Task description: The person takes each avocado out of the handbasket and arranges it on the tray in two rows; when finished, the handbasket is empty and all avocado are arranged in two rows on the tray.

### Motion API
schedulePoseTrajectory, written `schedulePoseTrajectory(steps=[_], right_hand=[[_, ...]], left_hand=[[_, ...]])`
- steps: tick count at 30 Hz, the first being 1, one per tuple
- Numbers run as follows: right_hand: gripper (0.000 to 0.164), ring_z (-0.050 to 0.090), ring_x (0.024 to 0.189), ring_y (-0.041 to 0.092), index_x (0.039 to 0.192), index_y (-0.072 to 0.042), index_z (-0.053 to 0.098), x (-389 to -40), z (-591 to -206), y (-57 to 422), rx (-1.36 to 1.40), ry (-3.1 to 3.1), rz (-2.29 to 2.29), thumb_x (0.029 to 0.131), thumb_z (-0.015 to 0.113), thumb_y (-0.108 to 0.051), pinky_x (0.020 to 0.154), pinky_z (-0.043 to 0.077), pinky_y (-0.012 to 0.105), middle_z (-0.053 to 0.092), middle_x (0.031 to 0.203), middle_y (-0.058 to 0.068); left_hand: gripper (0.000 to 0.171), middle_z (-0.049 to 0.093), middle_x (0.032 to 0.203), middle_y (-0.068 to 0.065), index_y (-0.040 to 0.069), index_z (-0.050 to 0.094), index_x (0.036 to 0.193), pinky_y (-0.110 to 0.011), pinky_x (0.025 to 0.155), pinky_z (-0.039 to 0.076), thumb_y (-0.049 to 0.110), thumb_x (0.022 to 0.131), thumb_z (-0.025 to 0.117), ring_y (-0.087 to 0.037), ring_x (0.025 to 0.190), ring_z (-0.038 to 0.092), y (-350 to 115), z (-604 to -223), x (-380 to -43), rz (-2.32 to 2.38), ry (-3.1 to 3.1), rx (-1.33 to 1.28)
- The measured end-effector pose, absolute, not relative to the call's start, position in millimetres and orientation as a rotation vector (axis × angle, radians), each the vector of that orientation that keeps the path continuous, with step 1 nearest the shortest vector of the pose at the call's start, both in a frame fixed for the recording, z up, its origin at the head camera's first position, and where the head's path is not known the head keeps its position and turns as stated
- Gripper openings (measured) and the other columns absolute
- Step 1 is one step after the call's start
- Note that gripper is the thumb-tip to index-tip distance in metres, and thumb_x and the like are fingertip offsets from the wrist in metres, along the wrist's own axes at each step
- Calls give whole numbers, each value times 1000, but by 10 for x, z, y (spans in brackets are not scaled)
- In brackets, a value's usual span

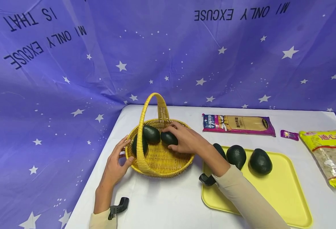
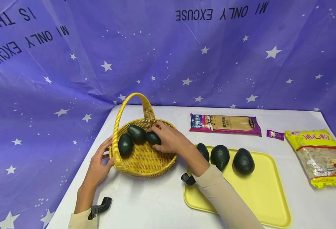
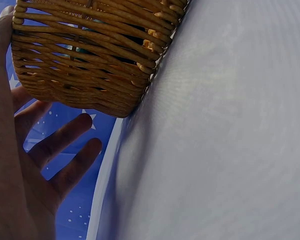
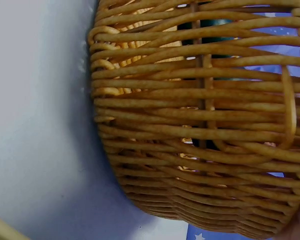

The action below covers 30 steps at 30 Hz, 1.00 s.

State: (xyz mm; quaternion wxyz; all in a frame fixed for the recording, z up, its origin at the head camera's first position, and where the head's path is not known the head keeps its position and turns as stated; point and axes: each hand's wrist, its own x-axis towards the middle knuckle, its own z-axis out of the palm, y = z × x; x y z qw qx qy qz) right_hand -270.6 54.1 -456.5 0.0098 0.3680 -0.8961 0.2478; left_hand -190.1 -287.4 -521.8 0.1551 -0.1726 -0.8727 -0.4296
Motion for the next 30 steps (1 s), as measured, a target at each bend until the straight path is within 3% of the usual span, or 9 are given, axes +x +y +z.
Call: schedulePoseTrajectory(steps=[11, 23, 30], right_hand=[[62, 64, 122, 27, 150, -25, 59, -2559, -4405, 653, 1041, -2799, 773, 94, 85, -34, 93, 62, 45, 52, 149, 7], [61, 66, 118, 24, 147, -21, 62, -2368, -4272, 762, 1010, -2709, 780, 92, 87, -30, 87, 63, 39, 55, 145, 6], [63, 68, 113, 25, 148, -23, 62, -2286, -4242, 841, 921, -2731, 822, 91, 87, -32, 83, 64, 41, 55, 145, 6]], left_hand=[[69, 42, 171, 2, 20, 52, 161, -16, 94, 54, 16, 96, 74, -13, 123, 61, -2880, -5212, -1904, -1226, -2494, -509], [67, 42, 171, 1, 19, 52, 160, -15, 94, 54, 15, 97, 74, -12, 122, 61, -2886, -5238, -1902, -1217, -2482, -515], [67, 41, 171, 2, 20, 52, 160, -15, 94, 53, 16, 97, 73, -10, 122, 60, -2880, -5234, -1902, -1220, -2488, -513]])
